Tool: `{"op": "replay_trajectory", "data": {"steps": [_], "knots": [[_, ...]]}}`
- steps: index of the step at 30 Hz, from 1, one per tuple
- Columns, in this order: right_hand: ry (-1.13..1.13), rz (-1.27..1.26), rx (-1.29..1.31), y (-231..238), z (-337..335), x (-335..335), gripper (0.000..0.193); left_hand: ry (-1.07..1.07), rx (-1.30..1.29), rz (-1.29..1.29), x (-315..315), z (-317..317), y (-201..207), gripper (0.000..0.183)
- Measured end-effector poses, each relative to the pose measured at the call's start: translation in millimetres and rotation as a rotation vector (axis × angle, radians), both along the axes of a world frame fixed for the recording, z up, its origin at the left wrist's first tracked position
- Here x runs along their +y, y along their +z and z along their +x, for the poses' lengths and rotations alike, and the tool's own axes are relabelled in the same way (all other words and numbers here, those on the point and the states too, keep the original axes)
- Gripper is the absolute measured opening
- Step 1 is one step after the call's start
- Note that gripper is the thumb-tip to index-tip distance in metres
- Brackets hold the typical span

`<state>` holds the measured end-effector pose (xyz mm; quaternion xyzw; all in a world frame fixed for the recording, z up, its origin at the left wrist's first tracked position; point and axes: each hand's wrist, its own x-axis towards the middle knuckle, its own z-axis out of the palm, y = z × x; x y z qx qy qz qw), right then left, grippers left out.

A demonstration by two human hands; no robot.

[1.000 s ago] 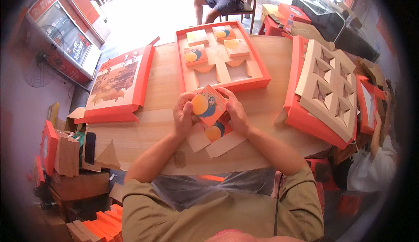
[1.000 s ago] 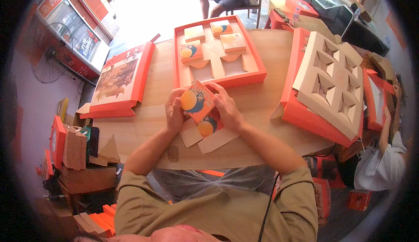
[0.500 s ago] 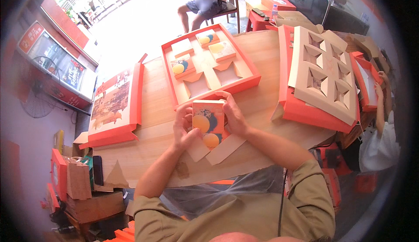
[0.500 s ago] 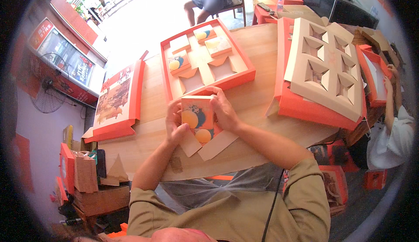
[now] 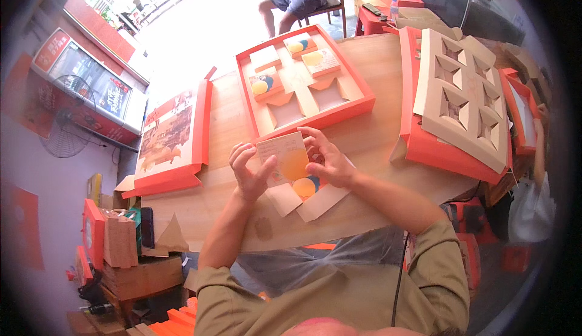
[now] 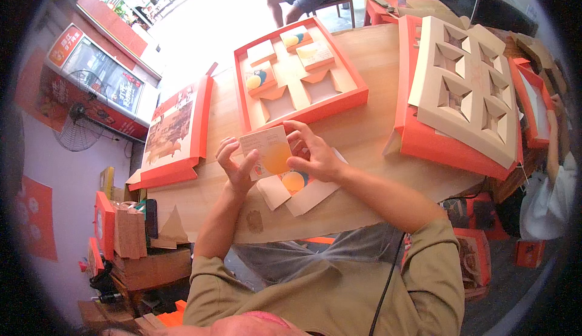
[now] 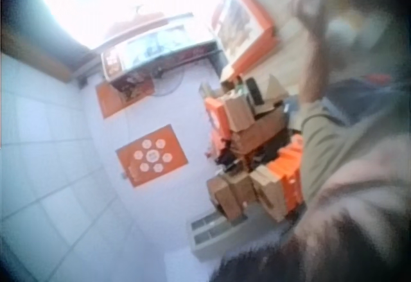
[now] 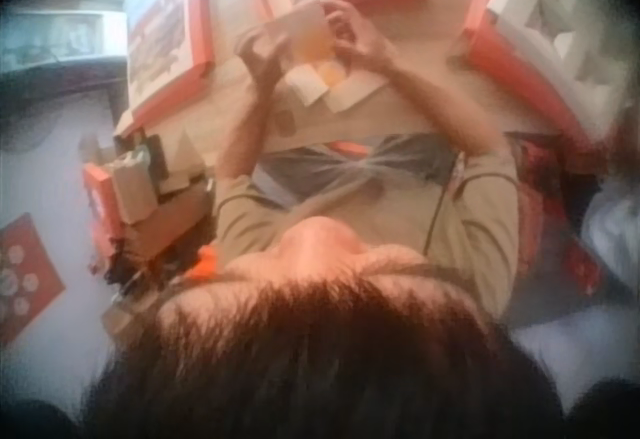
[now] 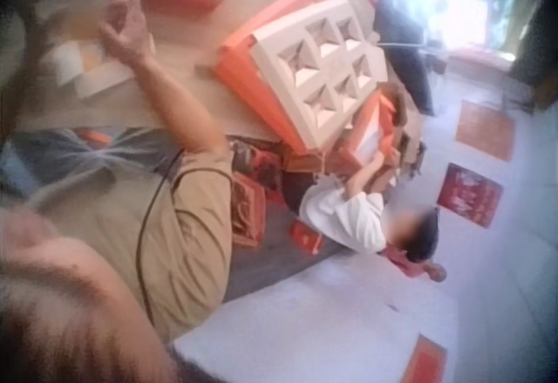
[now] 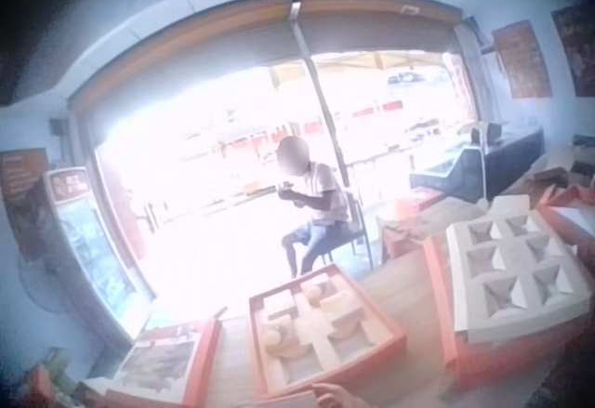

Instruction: The person assembles cardboard gift boxes by folding pre-cut pieces, placing cardboard divider inserts into the boxes, and stacking the completed boxes and components on a table.

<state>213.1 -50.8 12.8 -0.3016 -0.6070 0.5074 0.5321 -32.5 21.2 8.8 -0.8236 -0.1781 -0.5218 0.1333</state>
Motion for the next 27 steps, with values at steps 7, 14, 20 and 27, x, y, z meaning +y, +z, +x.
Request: {"op": "replay_trajectory", "data": {"steps": [7,14,20,27], "knots": [[-0.034,-0.003,-0.041,-8,-3,0,0.083,-0.071,-0.020,-0.046,-2,9,2,0.038],[-0.096,-0.030,-0.036,-3,-1,-1,0.086,-0.314,-0.301,-0.678,-6,9,5,0.035],[-0.090,-0.004,-0.070,-1,-2,-4,0.089,-0.425,-0.314,-0.862,-16,8,10,0.065],[-0.091,0.034,-0.075,0,-4,-4,0.090,-0.422,-0.349,-0.987,-15,4,1,0.068]]}}
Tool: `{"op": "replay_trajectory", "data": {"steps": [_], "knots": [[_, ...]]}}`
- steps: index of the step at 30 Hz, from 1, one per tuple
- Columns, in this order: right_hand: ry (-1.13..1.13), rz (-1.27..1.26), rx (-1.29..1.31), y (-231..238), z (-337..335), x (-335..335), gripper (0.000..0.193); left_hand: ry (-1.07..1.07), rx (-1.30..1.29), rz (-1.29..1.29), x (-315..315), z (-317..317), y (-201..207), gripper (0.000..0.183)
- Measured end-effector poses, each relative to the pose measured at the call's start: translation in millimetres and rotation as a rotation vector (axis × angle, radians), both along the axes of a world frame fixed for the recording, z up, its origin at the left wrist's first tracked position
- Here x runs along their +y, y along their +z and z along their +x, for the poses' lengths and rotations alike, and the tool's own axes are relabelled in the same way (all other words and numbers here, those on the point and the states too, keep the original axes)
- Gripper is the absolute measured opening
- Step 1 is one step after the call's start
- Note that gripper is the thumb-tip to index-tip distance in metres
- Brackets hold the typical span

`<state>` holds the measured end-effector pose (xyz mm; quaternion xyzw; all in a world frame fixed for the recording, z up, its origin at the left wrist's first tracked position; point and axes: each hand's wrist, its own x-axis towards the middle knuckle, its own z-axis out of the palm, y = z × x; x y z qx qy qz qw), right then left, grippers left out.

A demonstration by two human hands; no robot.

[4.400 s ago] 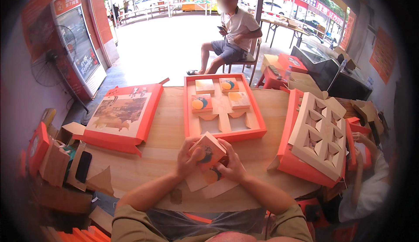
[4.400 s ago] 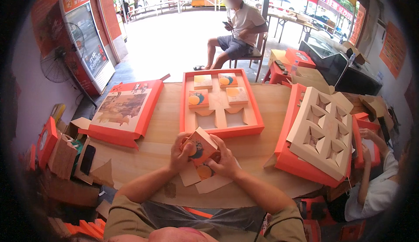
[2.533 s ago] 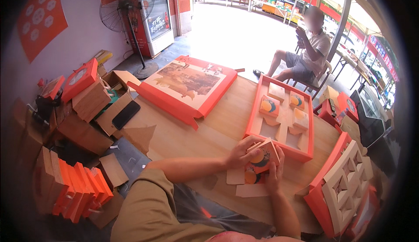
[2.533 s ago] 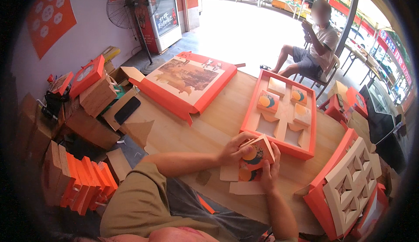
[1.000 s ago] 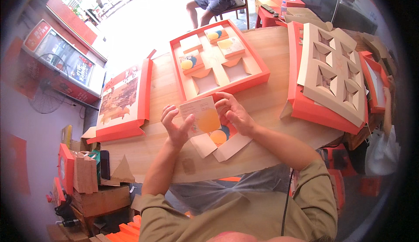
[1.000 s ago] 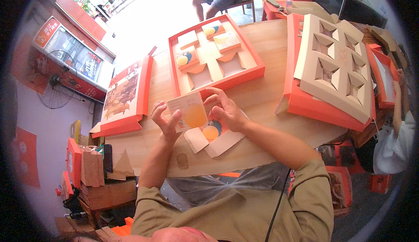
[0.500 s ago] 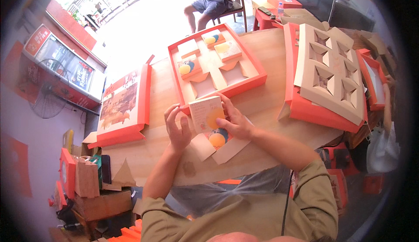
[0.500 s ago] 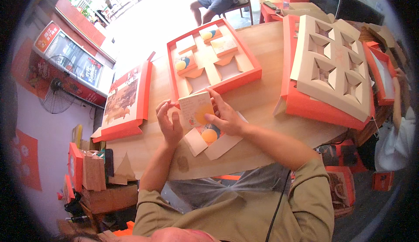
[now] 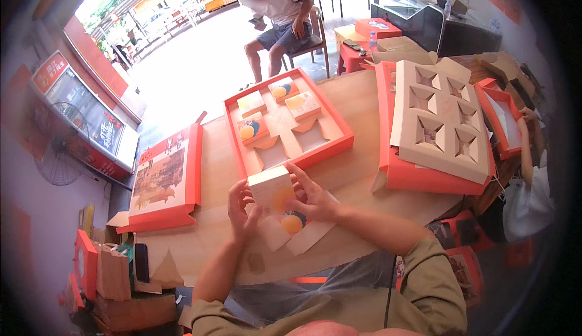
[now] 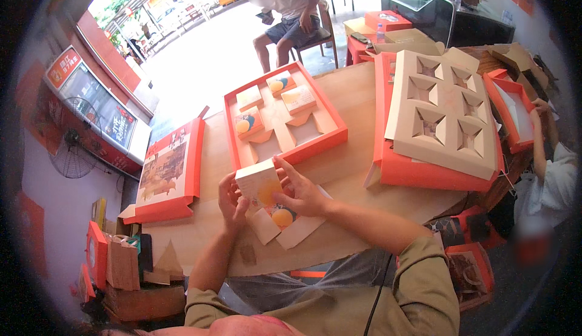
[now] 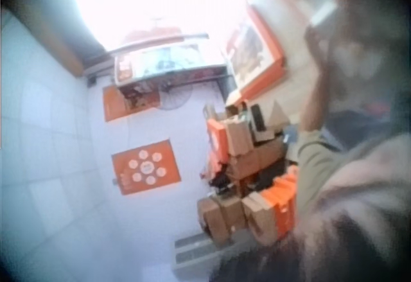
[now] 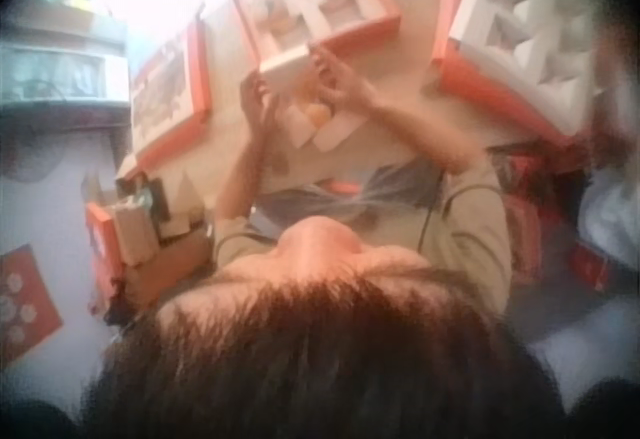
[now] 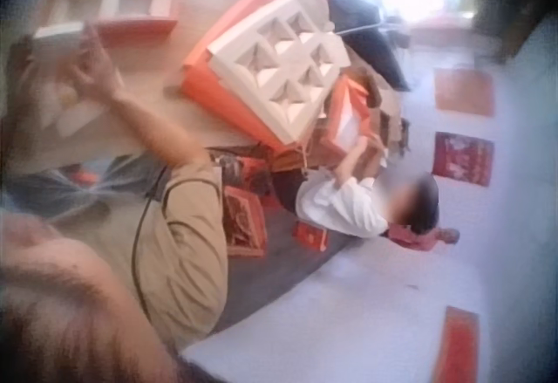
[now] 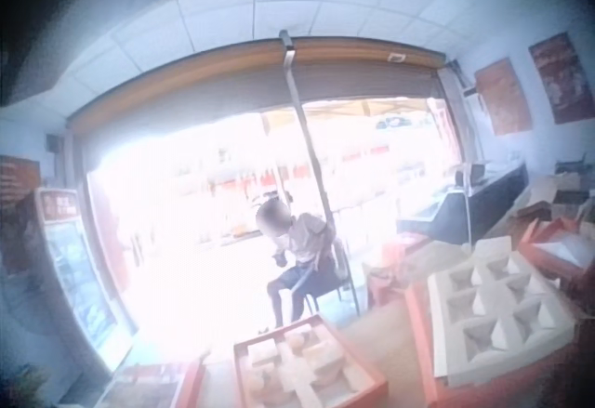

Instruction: The person assembles cardboard gift boxes by folding pre-cut pieces, placing cardboard divider inserts into the boxes, and stacking the completed boxes and components on a table.

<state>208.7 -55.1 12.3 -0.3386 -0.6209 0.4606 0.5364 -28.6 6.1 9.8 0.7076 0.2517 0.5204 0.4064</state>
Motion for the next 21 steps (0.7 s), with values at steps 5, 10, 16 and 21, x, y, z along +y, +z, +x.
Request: {"op": "replay_trajectory", "data": {"steps": [5,10,16,21], "knots": [[-0.020,0.038,-0.024,-3,0,5,0.086,-0.036,-0.051,0.008,5,-4,-1,0.060],[-0.019,0.020,0.009,2,3,2,0.085,-0.056,0.090,0.012,9,-6,19,0.061],[0.043,0.045,0.265,-11,-1,-3,0.088,-0.186,0.086,-0.181,18,-18,2,0.065],[0.040,-0.033,0.055,0,-4,3,0.090,-0.194,0.021,-0.153,13,-24,15,0.066]]}}
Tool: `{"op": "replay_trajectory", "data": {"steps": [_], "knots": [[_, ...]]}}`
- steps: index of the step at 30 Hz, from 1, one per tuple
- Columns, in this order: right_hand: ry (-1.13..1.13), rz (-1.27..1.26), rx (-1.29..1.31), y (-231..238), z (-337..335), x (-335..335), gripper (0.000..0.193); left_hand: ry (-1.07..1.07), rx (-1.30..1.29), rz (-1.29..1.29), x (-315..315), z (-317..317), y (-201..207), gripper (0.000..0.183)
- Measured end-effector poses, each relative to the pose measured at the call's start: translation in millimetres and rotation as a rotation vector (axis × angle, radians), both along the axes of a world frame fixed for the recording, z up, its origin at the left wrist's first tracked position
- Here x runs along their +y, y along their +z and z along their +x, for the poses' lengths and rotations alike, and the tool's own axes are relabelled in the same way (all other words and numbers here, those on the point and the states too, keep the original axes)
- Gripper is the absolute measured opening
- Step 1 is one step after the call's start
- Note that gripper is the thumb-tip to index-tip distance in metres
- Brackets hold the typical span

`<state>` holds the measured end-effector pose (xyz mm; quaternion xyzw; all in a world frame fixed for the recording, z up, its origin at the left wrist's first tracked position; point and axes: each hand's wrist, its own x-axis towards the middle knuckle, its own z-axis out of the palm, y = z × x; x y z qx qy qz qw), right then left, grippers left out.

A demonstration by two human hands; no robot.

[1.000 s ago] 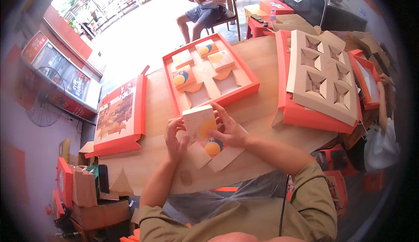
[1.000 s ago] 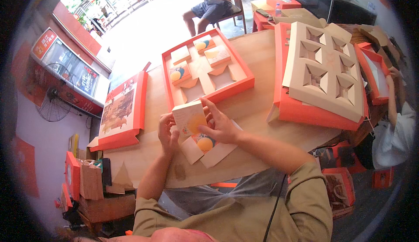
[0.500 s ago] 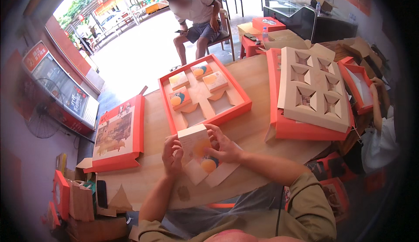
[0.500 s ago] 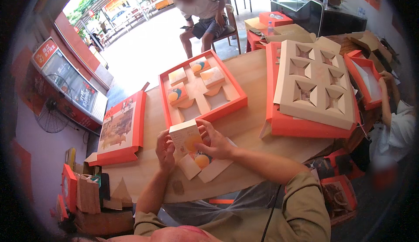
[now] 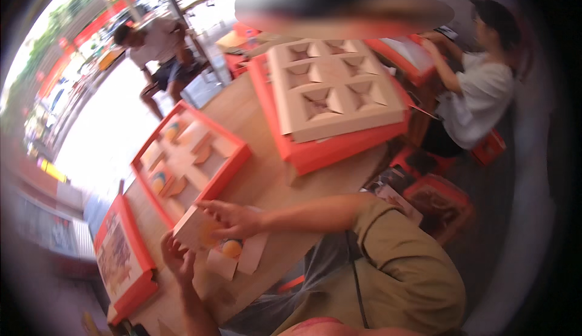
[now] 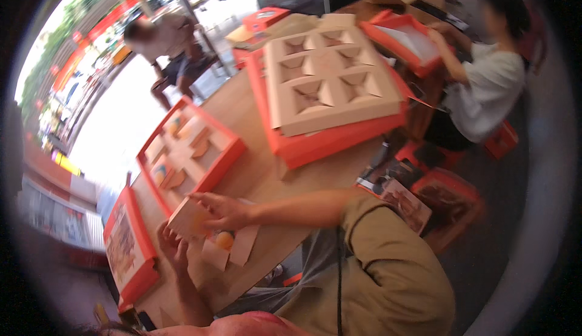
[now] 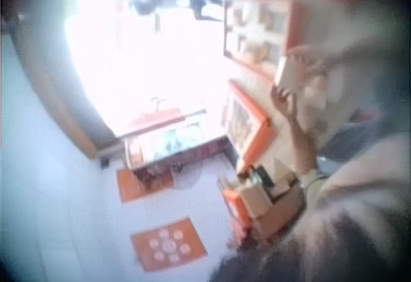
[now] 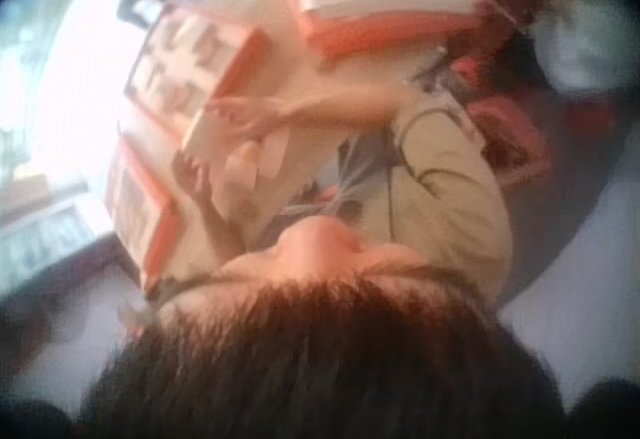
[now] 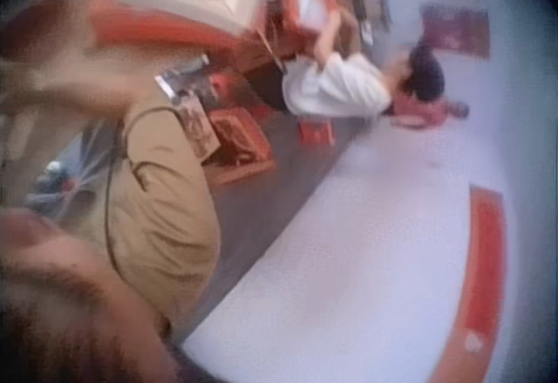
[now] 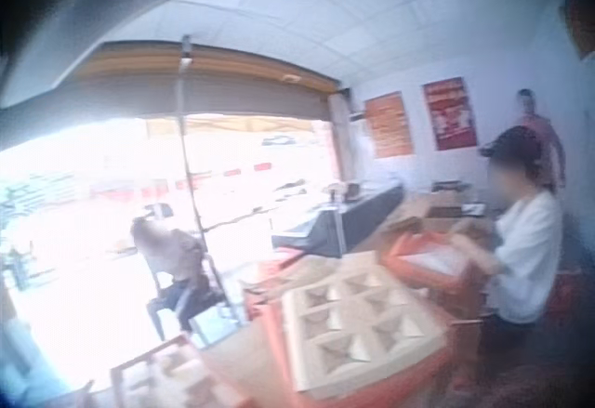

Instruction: The person assembles cardboard gift boxes by folding pre-cut pieces, placing cardboard divider inserts into the boxes, and stacking the completed boxes and components on a table.

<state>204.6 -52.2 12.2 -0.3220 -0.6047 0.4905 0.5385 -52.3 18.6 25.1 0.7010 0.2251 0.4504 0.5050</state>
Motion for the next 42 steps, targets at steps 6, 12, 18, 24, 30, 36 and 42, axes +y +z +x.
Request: {"op": "replay_trajectory", "data": {"steps": [6,12,18,24,30,36,42], "knots": [[-0.155,0.164,-0.135,-7,7,4,0.081,-0.032,0.071,-0.079,-4,22,-1,0.071],[-0.205,0.167,-0.160,-11,2,6,0.080,-0.036,0.021,-0.040,-4,24,-4,0.071],[-0.120,0.070,0.058,-11,-8,6,0.075,0.142,0.037,-0.003,-12,7,-5,0.068],[-0.069,0.006,0.087,-33,3,-7,0.076,0.496,0.075,-0.117,-18,-4,0,0.031],[-0.011,-0.064,0.114,10,10,-37,0.075,0.037,0.055,-0.211,-5,13,36,0.035],[0.210,0.028,0.009,-31,32,15,0.074,0.030,-0.121,-0.342,-27,-12,45,0.045],[0.046,0.076,0.001,-36,18,8,0.074,-0.078,-0.182,-0.375,-44,-18,64,0.065]]}}
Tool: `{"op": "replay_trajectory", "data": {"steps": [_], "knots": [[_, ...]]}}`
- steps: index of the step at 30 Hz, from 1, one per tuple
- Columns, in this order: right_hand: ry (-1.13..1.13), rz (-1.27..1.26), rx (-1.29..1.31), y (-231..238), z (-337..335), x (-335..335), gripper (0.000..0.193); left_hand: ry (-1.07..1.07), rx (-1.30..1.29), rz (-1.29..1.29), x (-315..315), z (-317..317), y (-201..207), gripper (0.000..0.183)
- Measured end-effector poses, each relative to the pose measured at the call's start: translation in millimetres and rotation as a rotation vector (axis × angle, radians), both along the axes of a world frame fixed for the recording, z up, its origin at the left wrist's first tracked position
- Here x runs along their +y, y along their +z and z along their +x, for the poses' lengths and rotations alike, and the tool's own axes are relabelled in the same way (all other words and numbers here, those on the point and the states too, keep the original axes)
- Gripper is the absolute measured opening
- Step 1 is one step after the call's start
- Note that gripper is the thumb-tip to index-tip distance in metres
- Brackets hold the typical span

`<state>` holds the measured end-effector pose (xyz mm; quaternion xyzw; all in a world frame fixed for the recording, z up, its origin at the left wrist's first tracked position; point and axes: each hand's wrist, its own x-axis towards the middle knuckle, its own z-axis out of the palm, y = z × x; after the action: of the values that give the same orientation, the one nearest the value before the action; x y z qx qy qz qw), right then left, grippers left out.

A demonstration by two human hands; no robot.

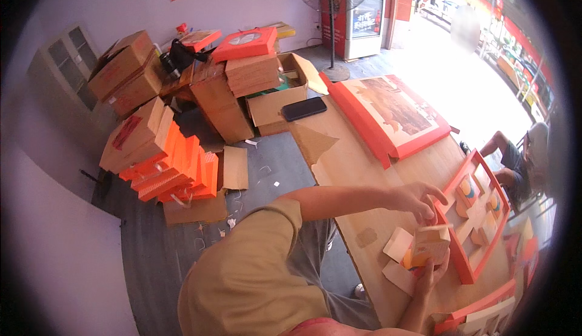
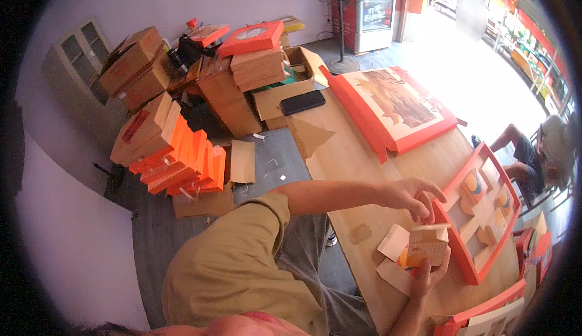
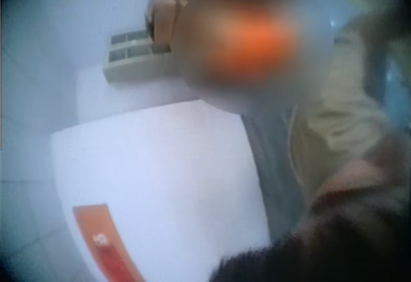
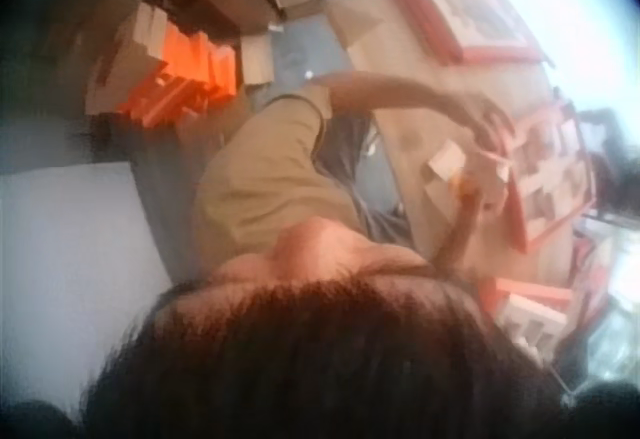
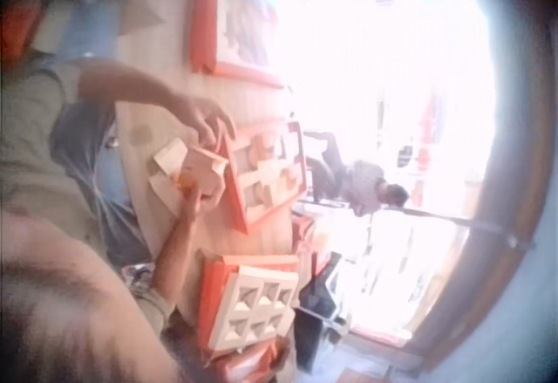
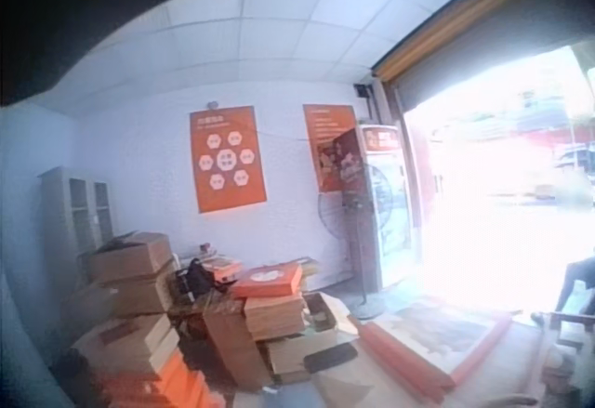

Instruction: The person assembles cardboard gift boxes by folding pre-cut pieces, placing cardboard divider inserts into the boxes, and stacking the completed boxes and components on a table.

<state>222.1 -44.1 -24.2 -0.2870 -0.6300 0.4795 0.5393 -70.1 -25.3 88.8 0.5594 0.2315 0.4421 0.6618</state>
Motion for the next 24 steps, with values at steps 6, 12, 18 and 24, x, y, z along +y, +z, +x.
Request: {"op": "replay_trajectory", "data": {"steps": [6,12,18,24], "knots": [[-0.067,-0.086,0.042,-29,23,20,0.072,0.321,0.473,1.096,5,16,17,0.072],[-0.144,-0.147,0.131,-24,15,13,0.069,0.323,0.324,0.642,30,38,-1,0.023],[-0.178,0.034,-0.174,-31,20,14,0.080,0.409,0.432,0.693,40,53,5,0.035],[-0.090,0.027,-0.179,-28,16,14,0.052,0.426,0.077,0.302,62,72,-19,0.040]]}}
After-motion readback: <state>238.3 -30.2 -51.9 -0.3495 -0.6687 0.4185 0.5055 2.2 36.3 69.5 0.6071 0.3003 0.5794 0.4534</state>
